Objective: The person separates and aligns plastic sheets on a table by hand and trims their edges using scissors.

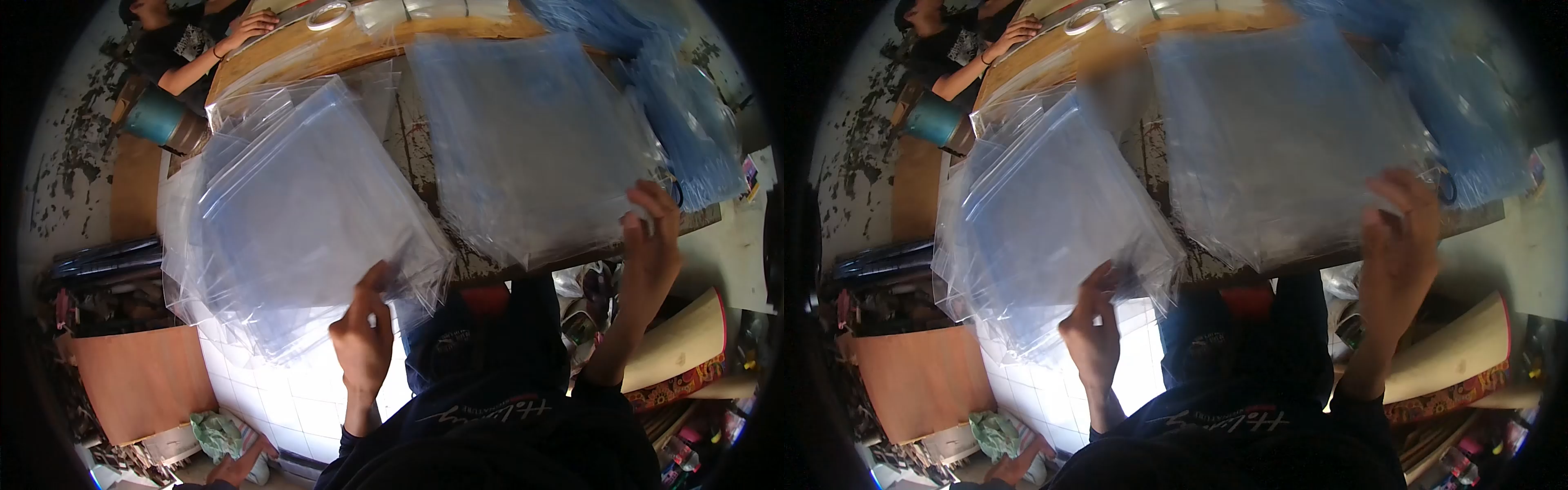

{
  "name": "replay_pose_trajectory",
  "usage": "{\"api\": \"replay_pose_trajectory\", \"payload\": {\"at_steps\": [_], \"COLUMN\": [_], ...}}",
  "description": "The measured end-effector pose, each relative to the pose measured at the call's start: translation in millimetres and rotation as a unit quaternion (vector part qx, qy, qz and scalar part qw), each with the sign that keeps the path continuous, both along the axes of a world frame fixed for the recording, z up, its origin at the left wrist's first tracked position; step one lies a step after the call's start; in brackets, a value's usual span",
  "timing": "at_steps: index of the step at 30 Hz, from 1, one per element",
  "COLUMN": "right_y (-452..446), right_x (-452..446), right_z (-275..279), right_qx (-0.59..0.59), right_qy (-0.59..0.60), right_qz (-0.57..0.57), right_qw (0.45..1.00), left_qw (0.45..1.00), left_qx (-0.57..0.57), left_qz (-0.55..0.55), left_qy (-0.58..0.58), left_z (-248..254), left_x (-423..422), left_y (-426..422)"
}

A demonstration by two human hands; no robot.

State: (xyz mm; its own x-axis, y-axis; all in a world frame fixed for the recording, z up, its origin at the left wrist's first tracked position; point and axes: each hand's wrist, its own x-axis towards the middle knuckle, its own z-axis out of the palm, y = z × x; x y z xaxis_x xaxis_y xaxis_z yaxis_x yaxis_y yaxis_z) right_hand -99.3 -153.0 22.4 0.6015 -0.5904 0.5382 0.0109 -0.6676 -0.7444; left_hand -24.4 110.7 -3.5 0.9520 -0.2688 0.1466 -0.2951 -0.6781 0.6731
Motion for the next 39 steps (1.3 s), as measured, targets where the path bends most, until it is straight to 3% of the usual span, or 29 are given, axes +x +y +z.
{"api": "replay_pose_trajectory", "payload": {"at_steps": [1, 2, 3, 5, 6, 7, 8, 9, 11, 13, 16, 17, 19, 24, 33, 39], "right_y": [8, 20, 32, 48, 56, 63, 66, 65, 61, 58, 52, 50, 51, 45, 43, 38], "right_x": [-3, -4, -4, -2, -1, -1, -3, -4, -5, -13, -27, -29, -31, -31, -27, -33], "right_z": [2, 7, 10, 9, 11, 16, 18, 17, 11, -2, -9, -10, -14, -16, -23, -34], "right_qx": [0.0, 0.064, 0.13, 0.256, 0.258, 0.342, 0.423, 0.424, 0.388, 0.429, 0.49, 0.509, 0.488, 0.467, 0.53, 0.485], "right_qy": [-0.001, 0.045, 0.09, 0.089, 0.088, 0.068, 0.047, 0.047, 0.121, 0.1, 0.083, 0.084, 0.082, 0.093, 0.039, 0.036], "right_qz": [-0.004, 0.073, 0.147, 0.333, 0.327, 0.358, 0.384, 0.376, 0.295, 0.269, 0.255, 0.266, 0.266, 0.267, 0.282, 0.256], "right_qw": [1.0, 0.994, 0.976, 0.903, 0.905, 0.866, 0.82, 0.823, 0.865, 0.856, 0.829, 0.814, 0.827, 0.838, 0.799, 0.835], "left_qw": [0.998, 0.987, 0.982, 0.971, 0.948, 0.918, 0.939, 0.954, 0.896, 0.905, 0.922, 0.922, 0.928, 0.923, 0.902, 0.873], "left_qx": [-0.053, -0.138, -0.128, -0.097, -0.166, -0.224, -0.192, -0.159, -0.269, -0.244, -0.261, -0.261, -0.259, -0.225, -0.305, -0.376], "left_qz": [0.018, 0.054, 0.069, 0.035, -0.003, -0.047, -0.084, -0.12, -0.217, -0.257, -0.282, -0.283, -0.237, -0.288, -0.269, -0.227], "left_qy": [-0.024, -0.066, -0.12, -0.216, -0.27, -0.323, -0.275, -0.225, -0.278, -0.235, -0.052, -0.047, 0.123, 0.123, 0.143, 0.213], "left_z": [-4, -9, -2, 2, -4, -11, -7, -3, -23, -18, -6, -3, 0, -7, -22, -24], "left_x": [0, -5, -13, -27, -22, -16, -23, -29, -29, -33, -27, -28, -29, -19, -17, -21], "left_y": [4, 4, 3, -3, -19, -35, -39, -44, -65, -67, -78, -82, -90, -90, -83, -81]}}
